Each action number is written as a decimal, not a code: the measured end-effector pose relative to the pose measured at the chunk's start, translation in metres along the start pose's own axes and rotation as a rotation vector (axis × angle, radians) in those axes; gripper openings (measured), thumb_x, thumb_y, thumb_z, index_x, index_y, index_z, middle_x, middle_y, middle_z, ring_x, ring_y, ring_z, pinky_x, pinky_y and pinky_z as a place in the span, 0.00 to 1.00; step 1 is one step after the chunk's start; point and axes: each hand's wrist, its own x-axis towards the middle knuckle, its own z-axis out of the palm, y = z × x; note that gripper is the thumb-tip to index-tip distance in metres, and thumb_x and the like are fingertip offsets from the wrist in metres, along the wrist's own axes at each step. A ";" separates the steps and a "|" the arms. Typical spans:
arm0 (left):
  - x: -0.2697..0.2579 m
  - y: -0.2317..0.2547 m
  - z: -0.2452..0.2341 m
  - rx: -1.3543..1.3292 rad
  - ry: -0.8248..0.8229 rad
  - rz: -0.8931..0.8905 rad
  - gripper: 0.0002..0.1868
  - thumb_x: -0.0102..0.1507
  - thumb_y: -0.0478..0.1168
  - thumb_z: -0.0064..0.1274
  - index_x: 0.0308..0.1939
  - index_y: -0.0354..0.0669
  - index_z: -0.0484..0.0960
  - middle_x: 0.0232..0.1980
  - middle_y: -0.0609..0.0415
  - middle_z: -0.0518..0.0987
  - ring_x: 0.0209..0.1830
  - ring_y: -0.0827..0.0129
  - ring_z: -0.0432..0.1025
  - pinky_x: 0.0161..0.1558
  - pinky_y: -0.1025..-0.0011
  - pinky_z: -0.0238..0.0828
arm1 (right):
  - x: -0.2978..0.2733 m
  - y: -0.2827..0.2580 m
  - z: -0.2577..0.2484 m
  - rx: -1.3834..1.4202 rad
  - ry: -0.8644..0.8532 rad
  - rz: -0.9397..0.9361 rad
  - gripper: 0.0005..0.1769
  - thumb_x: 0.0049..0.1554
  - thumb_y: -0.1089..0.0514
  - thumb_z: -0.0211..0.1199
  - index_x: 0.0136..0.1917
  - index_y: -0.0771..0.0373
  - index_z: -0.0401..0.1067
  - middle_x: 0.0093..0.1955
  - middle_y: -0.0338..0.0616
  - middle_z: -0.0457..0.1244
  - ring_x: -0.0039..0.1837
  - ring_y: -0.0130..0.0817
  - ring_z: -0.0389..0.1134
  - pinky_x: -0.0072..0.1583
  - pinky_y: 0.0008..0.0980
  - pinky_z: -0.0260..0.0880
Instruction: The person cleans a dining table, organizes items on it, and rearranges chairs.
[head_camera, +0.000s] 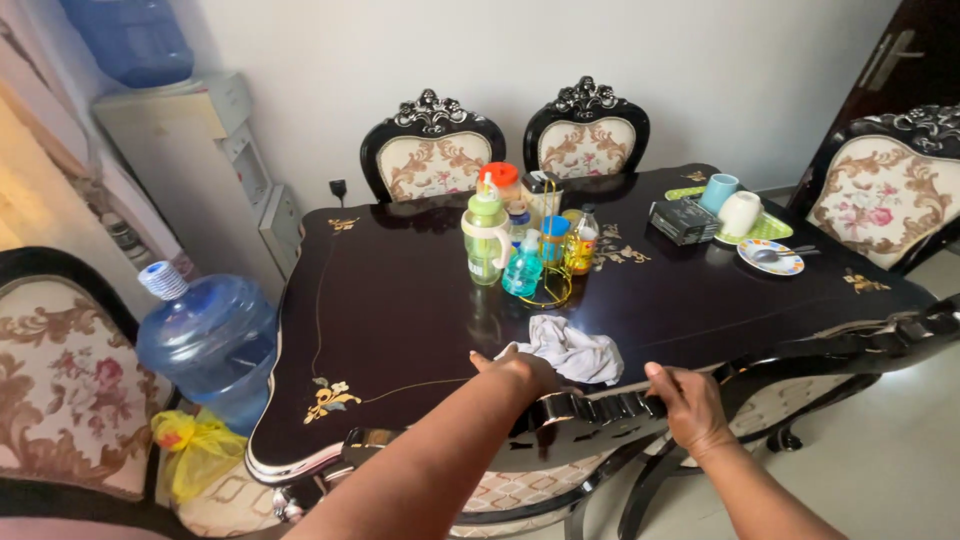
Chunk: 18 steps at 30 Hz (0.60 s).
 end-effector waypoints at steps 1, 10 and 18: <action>0.010 0.000 0.008 0.007 -0.001 0.004 0.43 0.58 0.78 0.41 0.71 0.68 0.72 0.83 0.60 0.53 0.87 0.58 0.32 0.73 0.21 0.30 | 0.002 -0.002 -0.002 0.000 0.007 0.005 0.37 0.62 0.33 0.49 0.32 0.67 0.76 0.28 0.51 0.66 0.34 0.41 0.68 0.44 0.39 0.67; -0.011 0.006 -0.012 0.270 -0.039 -0.046 0.39 0.62 0.67 0.50 0.76 0.63 0.68 0.83 0.59 0.56 0.85 0.52 0.41 0.74 0.23 0.31 | 0.074 0.004 0.036 -0.230 -0.781 0.284 0.24 0.51 0.37 0.65 0.40 0.60 0.81 0.35 0.41 0.71 0.40 0.29 0.68 0.46 0.34 0.68; 0.033 0.013 -0.024 0.204 0.202 0.007 0.44 0.62 0.68 0.49 0.77 0.52 0.63 0.82 0.56 0.58 0.87 0.53 0.34 0.72 0.22 0.32 | 0.154 0.020 0.149 -0.720 -0.992 -0.098 0.33 0.47 0.43 0.76 0.61 0.58 0.72 0.63 0.53 0.67 0.63 0.50 0.69 0.63 0.45 0.70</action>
